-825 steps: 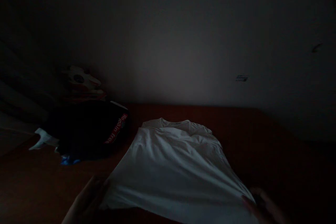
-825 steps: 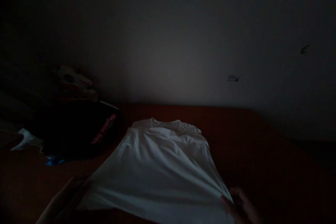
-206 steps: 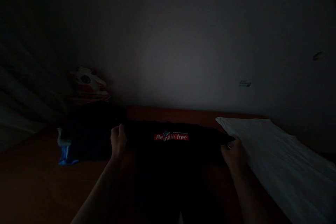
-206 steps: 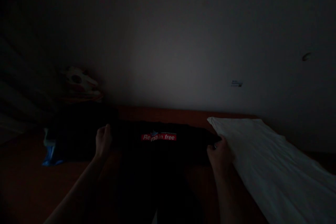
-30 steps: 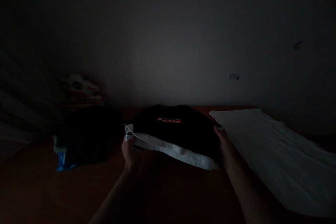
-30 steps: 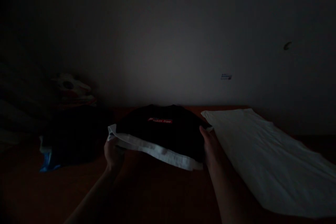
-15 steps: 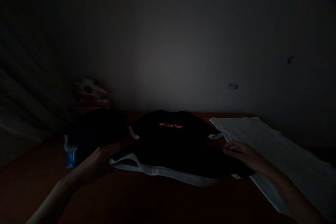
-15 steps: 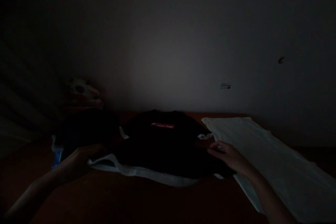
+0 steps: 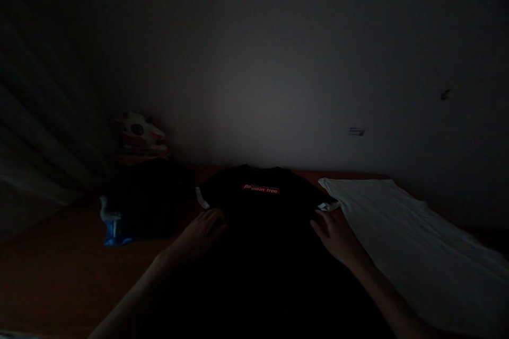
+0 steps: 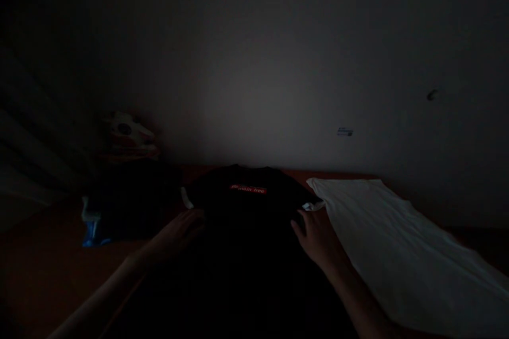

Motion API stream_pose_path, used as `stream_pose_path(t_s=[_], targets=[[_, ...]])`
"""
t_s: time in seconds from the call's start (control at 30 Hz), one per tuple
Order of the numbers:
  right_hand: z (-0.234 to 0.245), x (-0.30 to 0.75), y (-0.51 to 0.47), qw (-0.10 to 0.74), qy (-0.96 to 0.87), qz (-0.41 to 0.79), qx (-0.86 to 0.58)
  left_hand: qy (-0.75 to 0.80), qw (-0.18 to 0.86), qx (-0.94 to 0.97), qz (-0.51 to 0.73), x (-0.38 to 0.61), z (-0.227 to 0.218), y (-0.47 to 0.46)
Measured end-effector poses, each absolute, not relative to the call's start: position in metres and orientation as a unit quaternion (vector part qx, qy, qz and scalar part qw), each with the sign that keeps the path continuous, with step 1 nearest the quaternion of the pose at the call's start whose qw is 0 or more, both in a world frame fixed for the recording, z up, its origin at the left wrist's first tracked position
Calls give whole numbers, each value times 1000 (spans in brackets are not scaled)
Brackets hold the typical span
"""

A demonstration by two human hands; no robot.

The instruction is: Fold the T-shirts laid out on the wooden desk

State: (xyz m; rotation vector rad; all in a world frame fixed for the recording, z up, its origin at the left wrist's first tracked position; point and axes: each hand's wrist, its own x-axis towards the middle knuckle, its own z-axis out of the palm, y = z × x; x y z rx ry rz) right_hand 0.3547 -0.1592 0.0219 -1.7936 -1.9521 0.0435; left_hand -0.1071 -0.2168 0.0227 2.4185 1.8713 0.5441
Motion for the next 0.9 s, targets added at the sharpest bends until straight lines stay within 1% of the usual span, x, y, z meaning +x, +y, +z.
stream_pose_path(t_s=[0.1,0.2,0.27,0.33,0.4,0.47,0.57,0.63,0.73,0.83,0.9], targets=[[11,330,-138,159,-684,-1,-712,601,7,782,167,-70,34,-140],[-3,328,-128,57,-645,9,-762,619,10,775,130,-72,13,-102],[-10,337,-123,25,-625,7,-780,607,2,788,106,-90,-4,-92],[-14,347,-117,26,-607,-8,-795,600,-19,793,106,-108,-13,-86],[-13,355,-111,53,-607,-30,-792,619,-39,772,137,-117,-13,-84],[-10,360,-110,101,-639,-59,-761,630,-49,753,183,-118,-4,-88],[0,371,-126,177,-693,-77,-695,584,-41,780,221,-118,16,-112],[6,387,-152,197,-703,-34,-683,569,-18,793,216,-126,30,-141],[13,417,-207,165,-686,114,-699,613,31,771,168,-149,45,-191],[15,439,-258,152,-670,220,-693,633,96,757,127,-168,46,-233],[15,445,-278,156,-664,258,-684,622,98,763,146,-171,42,-249]])
